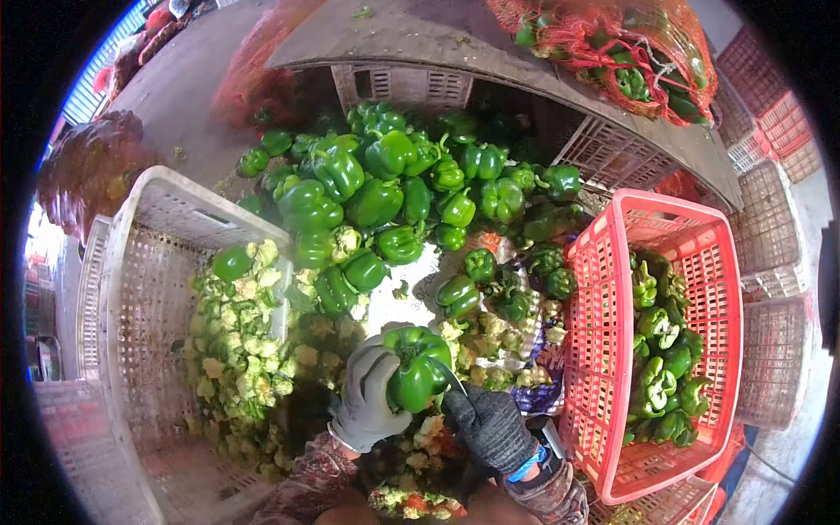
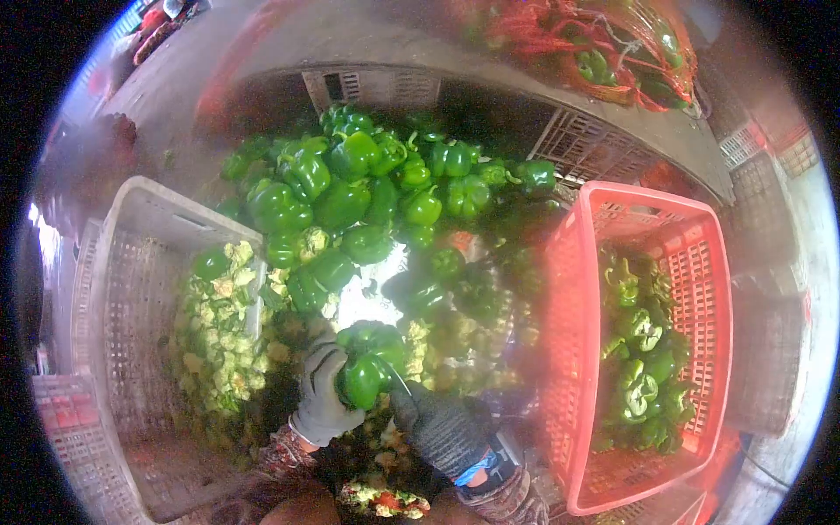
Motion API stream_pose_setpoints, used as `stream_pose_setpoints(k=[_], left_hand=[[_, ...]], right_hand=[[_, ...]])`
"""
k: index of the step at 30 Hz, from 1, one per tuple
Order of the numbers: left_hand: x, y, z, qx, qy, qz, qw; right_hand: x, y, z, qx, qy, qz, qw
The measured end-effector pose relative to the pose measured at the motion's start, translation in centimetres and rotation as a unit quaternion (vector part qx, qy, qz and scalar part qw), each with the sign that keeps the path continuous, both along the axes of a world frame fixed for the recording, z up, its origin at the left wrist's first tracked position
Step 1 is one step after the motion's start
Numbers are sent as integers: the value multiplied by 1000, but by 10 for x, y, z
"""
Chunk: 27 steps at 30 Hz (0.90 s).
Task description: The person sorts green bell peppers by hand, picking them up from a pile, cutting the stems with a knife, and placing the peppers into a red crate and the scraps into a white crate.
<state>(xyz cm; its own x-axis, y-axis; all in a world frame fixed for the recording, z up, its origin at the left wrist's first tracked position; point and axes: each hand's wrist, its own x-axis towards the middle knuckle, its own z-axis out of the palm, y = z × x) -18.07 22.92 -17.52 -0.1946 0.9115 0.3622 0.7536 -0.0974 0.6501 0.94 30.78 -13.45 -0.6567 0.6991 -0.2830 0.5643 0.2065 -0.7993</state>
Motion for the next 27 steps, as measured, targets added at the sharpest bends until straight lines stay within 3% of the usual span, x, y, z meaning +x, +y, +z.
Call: stream_pose_setpoints(k=[7,11,14,15,17,22,26,27], left_hand=[[-9,-1,9,31,41,-13,999],[-12,0,12,21,73,-50,996],[-7,-2,11,15,81,-64,995],[-6,-2,10,17,78,-63,995],[-3,-6,7,16,73,-55,996],[19,-13,7,-75,-63,74,992],[14,-7,4,-97,-267,178,942],[7,-5,5,-95,-362,177,910]], right_hand=[[-9,-8,1,142,21,2,990],[-7,-5,36,-58,38,-50,996],[-5,-7,17,97,-2,10,995],[-7,-10,15,79,-45,7,996],[-5,-16,3,49,-11,-16,999],[3,-35,-7,65,14,-13,998],[7,-33,-1,82,-30,13,996],[16,-39,-18,57,-17,-42,997]])
